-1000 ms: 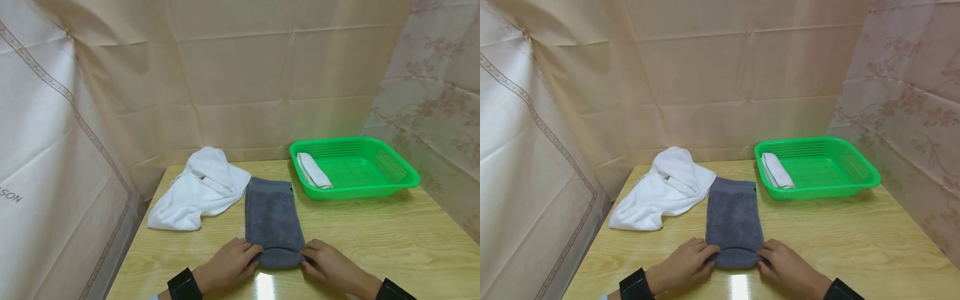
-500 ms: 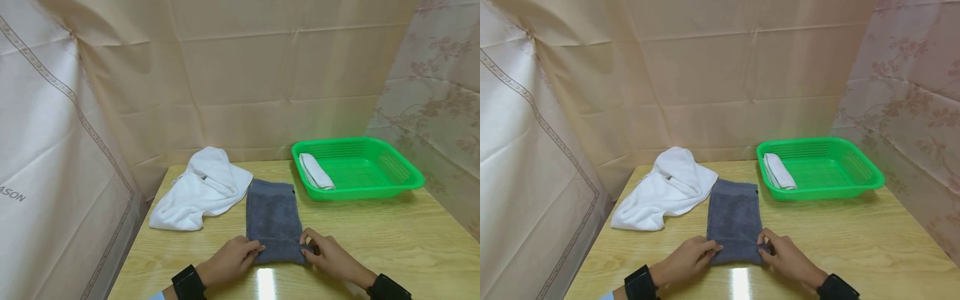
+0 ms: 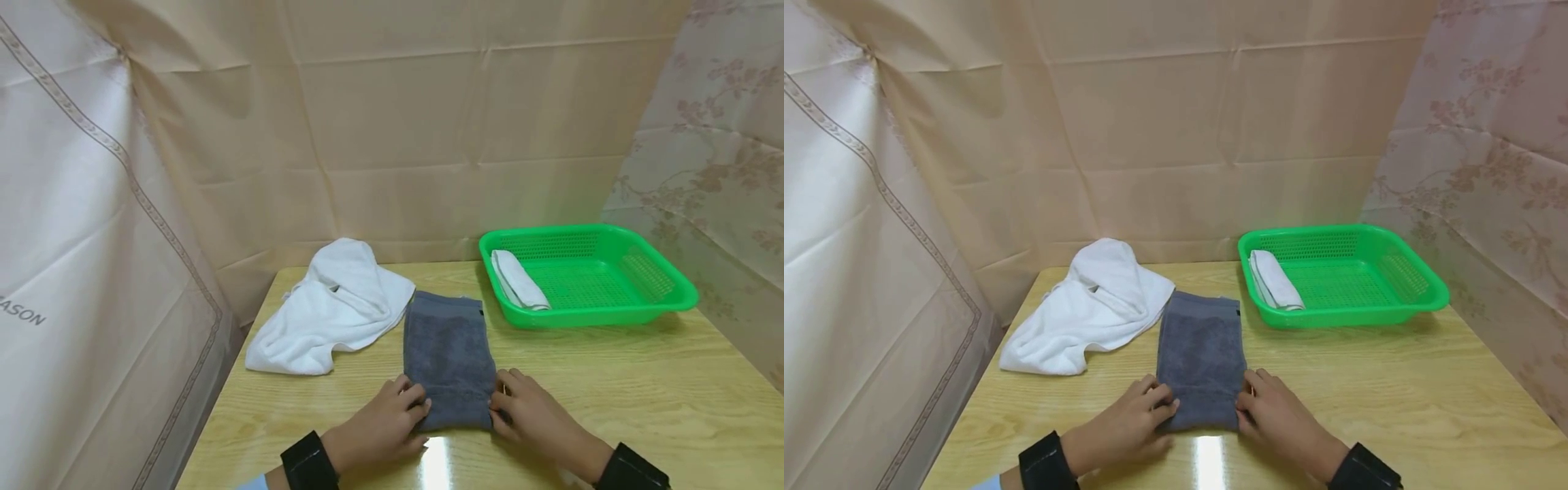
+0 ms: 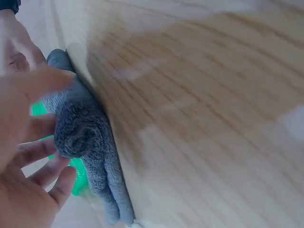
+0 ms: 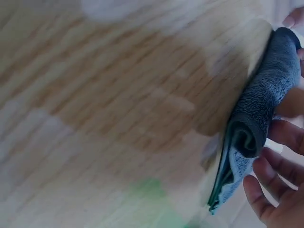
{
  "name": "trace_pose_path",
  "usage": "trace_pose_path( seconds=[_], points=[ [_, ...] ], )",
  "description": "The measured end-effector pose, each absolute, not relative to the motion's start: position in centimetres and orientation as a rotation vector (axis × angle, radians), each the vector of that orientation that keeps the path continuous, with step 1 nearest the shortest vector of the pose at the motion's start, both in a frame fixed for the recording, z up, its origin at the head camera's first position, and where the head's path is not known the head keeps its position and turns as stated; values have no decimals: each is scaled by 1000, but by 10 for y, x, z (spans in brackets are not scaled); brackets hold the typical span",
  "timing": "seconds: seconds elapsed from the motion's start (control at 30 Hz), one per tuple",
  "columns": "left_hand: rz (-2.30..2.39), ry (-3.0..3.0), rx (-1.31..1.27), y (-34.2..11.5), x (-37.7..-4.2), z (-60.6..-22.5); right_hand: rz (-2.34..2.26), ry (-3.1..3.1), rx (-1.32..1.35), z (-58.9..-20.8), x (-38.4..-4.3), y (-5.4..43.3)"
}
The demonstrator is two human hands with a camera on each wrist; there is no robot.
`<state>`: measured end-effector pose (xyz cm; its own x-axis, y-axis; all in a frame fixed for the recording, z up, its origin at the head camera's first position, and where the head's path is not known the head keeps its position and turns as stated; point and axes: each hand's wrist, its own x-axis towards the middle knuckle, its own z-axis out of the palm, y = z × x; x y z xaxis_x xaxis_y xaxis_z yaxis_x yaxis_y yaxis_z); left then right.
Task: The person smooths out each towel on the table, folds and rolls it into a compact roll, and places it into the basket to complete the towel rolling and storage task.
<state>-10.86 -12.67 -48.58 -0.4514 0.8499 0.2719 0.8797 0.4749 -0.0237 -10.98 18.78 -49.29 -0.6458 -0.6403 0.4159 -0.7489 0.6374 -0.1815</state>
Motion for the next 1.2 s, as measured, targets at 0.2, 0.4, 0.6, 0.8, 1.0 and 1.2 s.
trace_pose_path(
  seconds=[0.2,0.4,0.6,0.8,1.0,1.2],
  points=[
    [-34,-2407,-1458,-126,-107,-488,305,-2542,1223,-490,-105,183],
    [-42,-2409,-1403,-124,-106,-490,215,-2444,1267,-494,-104,182],
    [-298,-2539,-1364,-124,-107,-491,315,-2467,1191,-496,-105,184],
    [-612,-2614,-1398,-126,-111,-491,515,-2626,1153,-493,-108,190],
    [-888,-2780,-1337,-128,-117,-488,832,-2886,993,-488,-114,194],
    [-1024,-2769,-1274,-130,-123,-488,1202,-2859,943,-489,-120,198]
  ],
)
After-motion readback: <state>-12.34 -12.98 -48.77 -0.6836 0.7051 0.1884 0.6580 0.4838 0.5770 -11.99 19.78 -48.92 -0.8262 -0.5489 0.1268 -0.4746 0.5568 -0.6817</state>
